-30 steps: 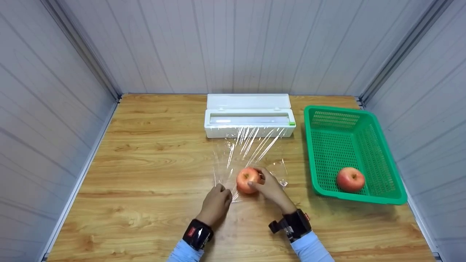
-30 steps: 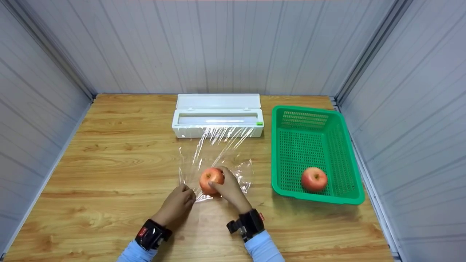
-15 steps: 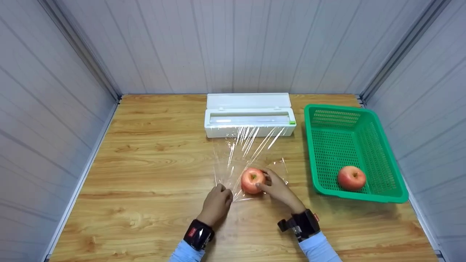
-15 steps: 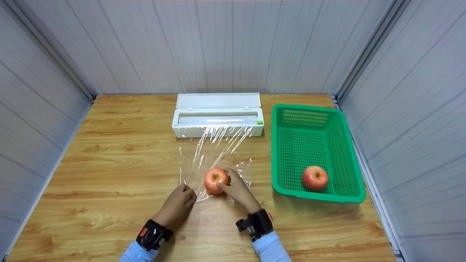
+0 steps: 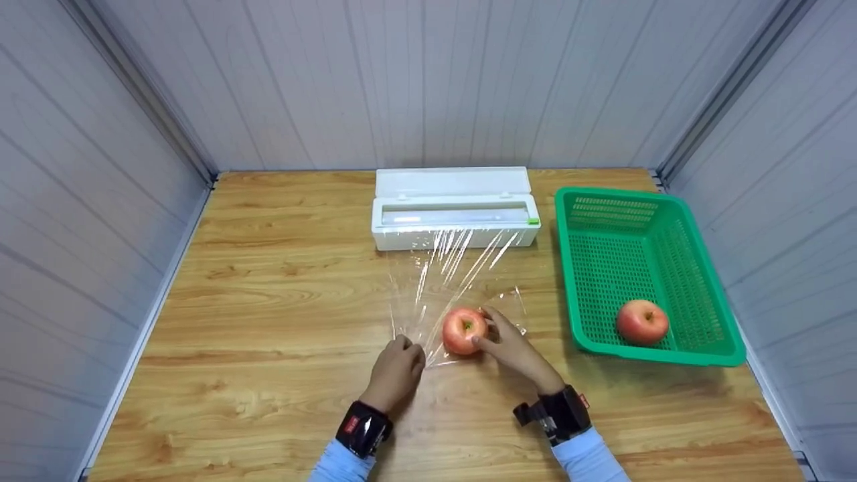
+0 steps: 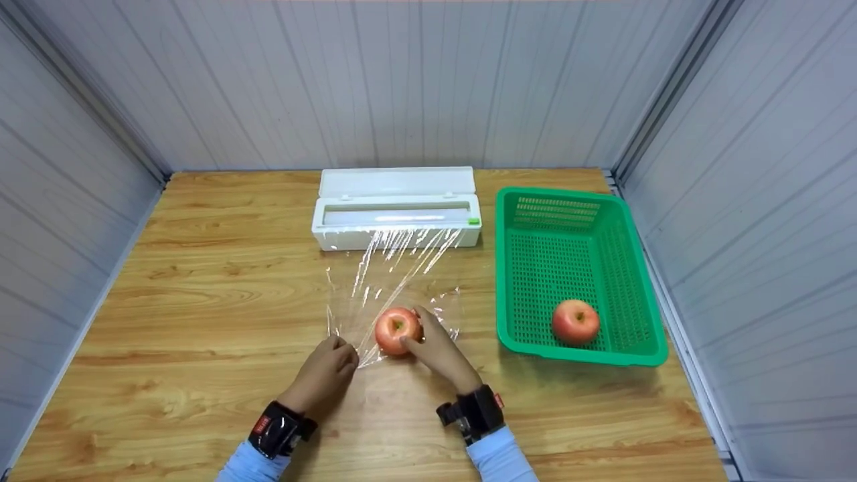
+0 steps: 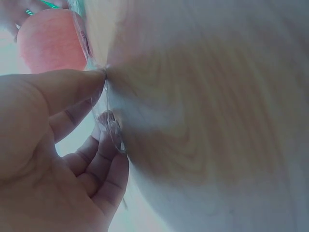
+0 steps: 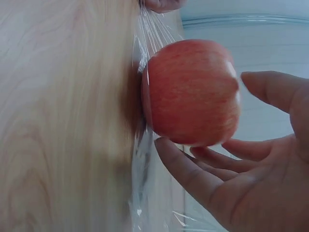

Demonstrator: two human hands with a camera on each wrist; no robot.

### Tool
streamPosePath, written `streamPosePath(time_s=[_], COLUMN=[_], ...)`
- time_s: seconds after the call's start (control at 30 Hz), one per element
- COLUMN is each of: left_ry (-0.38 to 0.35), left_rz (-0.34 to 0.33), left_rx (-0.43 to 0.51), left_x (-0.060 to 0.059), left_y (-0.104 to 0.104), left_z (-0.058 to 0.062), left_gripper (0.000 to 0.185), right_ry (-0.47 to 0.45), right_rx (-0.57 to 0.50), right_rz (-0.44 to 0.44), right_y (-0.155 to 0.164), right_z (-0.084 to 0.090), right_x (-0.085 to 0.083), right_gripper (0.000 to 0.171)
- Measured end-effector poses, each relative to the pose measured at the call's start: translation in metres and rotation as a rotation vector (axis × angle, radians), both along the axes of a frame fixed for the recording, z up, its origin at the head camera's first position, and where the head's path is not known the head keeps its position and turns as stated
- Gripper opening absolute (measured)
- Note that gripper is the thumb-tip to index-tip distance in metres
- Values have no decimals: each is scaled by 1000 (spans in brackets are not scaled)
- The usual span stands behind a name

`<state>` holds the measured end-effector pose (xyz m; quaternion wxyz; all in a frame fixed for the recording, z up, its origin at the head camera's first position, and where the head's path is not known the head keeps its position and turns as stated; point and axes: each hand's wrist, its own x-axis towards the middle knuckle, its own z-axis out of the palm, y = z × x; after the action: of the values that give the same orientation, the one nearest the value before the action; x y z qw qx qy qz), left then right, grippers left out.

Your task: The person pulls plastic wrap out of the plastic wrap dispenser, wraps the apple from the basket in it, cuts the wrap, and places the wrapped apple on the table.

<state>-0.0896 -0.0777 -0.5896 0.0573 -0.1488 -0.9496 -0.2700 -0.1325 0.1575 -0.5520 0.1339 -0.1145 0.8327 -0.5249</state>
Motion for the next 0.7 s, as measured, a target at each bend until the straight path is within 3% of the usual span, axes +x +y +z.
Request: streamPosePath(time_s=[0.1, 0.23, 0.37, 0.5, 0.7], left_ry=[-14, -28, -11, 16, 17], left_rz=[1, 4, 6, 0, 2], left_rx=[3, 10, 16, 14, -6], left_x=[1, 1, 1, 2, 2], left_y=[0, -1, 0, 0, -2], left_z=[0, 0, 1, 1, 0], left_gripper=[10, 10, 10, 10, 9], right_ry=[91, 302, 465, 501, 555], right_rx=[97, 357, 540, 623, 657], right_rz=[-16, 9, 25, 66, 87], right_y=[8, 26, 45, 56, 58], right_z=[4, 4, -4, -12, -20], right_x=[0, -4, -8, -7, -6], right_gripper=[59, 42, 30, 24, 15])
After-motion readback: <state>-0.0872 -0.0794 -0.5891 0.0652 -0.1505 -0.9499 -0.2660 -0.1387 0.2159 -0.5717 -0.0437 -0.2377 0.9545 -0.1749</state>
